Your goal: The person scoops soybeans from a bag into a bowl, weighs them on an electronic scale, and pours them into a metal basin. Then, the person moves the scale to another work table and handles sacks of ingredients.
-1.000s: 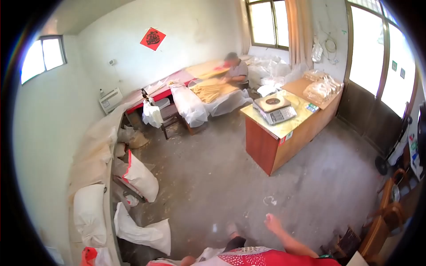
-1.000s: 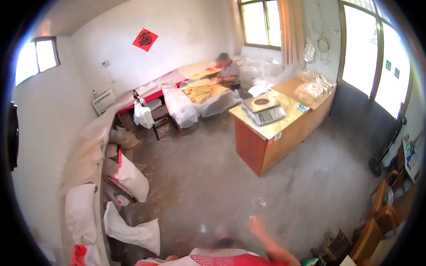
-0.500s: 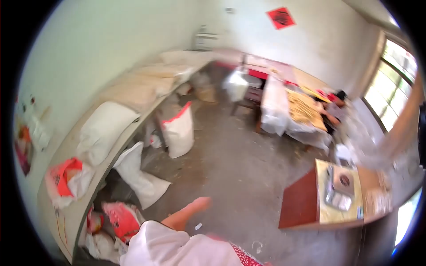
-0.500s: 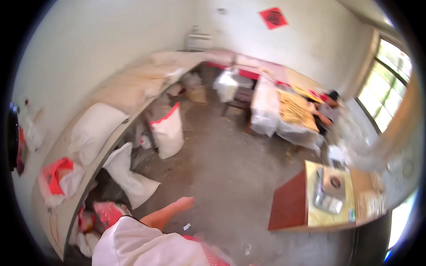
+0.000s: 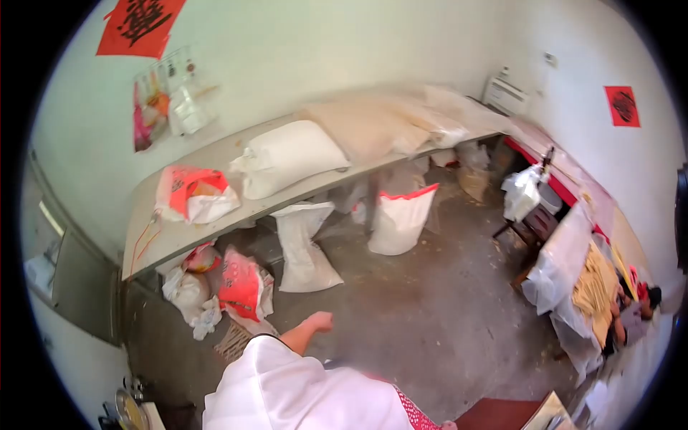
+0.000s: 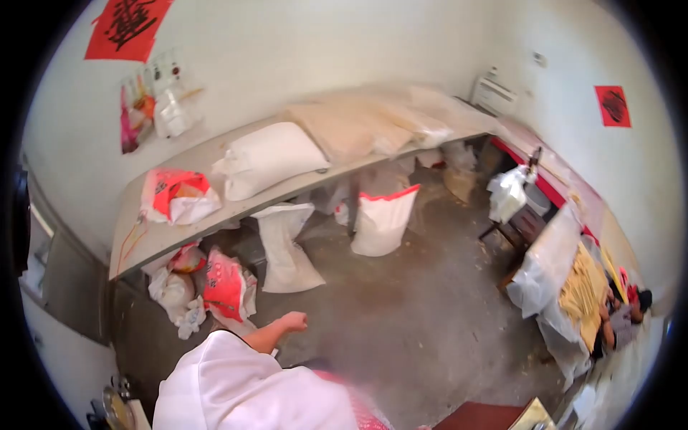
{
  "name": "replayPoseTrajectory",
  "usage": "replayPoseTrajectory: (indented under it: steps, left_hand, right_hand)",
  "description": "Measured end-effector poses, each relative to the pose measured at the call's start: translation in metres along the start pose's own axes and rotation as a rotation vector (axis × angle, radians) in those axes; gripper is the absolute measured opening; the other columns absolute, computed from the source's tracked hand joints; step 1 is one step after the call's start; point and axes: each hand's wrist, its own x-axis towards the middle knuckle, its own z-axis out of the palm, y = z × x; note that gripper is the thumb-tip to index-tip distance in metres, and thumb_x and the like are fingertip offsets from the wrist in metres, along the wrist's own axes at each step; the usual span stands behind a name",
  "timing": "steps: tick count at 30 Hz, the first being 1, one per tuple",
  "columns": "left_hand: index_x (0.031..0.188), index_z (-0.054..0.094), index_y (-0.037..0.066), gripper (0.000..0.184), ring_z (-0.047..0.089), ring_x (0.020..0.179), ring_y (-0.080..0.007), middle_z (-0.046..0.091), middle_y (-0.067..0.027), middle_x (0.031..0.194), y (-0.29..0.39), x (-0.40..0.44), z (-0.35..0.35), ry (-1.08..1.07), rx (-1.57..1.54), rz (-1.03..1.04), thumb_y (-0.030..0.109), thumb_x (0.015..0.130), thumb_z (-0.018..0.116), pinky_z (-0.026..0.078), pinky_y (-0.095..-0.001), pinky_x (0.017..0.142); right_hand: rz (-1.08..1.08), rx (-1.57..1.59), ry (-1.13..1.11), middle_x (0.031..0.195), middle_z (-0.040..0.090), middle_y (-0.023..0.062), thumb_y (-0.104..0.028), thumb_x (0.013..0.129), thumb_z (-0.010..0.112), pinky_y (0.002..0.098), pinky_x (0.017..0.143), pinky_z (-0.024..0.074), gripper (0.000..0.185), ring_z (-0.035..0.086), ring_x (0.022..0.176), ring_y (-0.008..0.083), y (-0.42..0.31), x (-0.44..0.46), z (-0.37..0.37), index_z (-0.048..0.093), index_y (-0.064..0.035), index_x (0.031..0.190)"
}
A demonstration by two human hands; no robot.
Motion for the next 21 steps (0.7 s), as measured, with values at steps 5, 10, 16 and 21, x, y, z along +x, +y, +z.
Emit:
replayPoseTrajectory:
  steps: [5,10,16,21]
  left_hand:
    - [0.104,0.059,0.005,0.037,0.058,0.093,-0.0323,0.061,-0.0187,0.096,-0.004,-0.023,0.03,0.289,-0.345,-0.029,0.022,0.071,0.055,0.045,-0.039,0.081]
    - [0.104,0.06,0.008,0.038,0.058,0.092,-0.0322,0.062,-0.0181,0.095,-0.018,-0.015,0.032,-0.013,-0.265,0.119,0.022,0.069,0.056,0.046,-0.0381,0.081]
    - [0.098,0.06,0.008,0.031,0.058,0.09,-0.0341,0.061,-0.0181,0.096,-0.086,0.021,-0.012,0.169,-0.375,-0.112,0.022,0.071,0.054,0.046,-0.0414,0.078]
    - [0.104,0.057,0.006,0.036,0.057,0.093,-0.0347,0.06,-0.0184,0.1,-0.166,0.031,-0.043,0.392,-0.516,-0.189,0.022,0.072,0.054,0.045,-0.0407,0.081]
  right_hand:
    - [-0.025,-0.05,-0.019,0.072,0.059,0.0128,-0.012,0.078,0.049,0.0382,0.051,0.0486,0.022,0.058,0.058,0.0257,-0.035,0.082,-0.049,0.054,-0.0064,0.099]
    - [0.003,0.276,-0.071,0.068,0.056,0.0104,-0.006,0.076,0.049,0.0292,0.041,0.0436,0.024,0.055,0.049,0.0176,-0.127,0.125,-0.031,0.053,-0.0008,0.1]
    - [-0.457,-0.117,-0.236,0.082,0.061,0.0133,-0.015,0.074,0.058,0.0337,0.062,0.0487,0.032,0.061,0.071,0.0241,-0.249,0.107,0.056,0.056,-0.0027,0.103]
    - [-0.638,-0.406,-0.384,0.095,0.062,0.0152,-0.022,0.073,0.06,0.0348,0.079,0.0457,0.038,0.06,0.088,0.0279,-0.354,0.113,0.117,0.057,-0.0038,0.106]
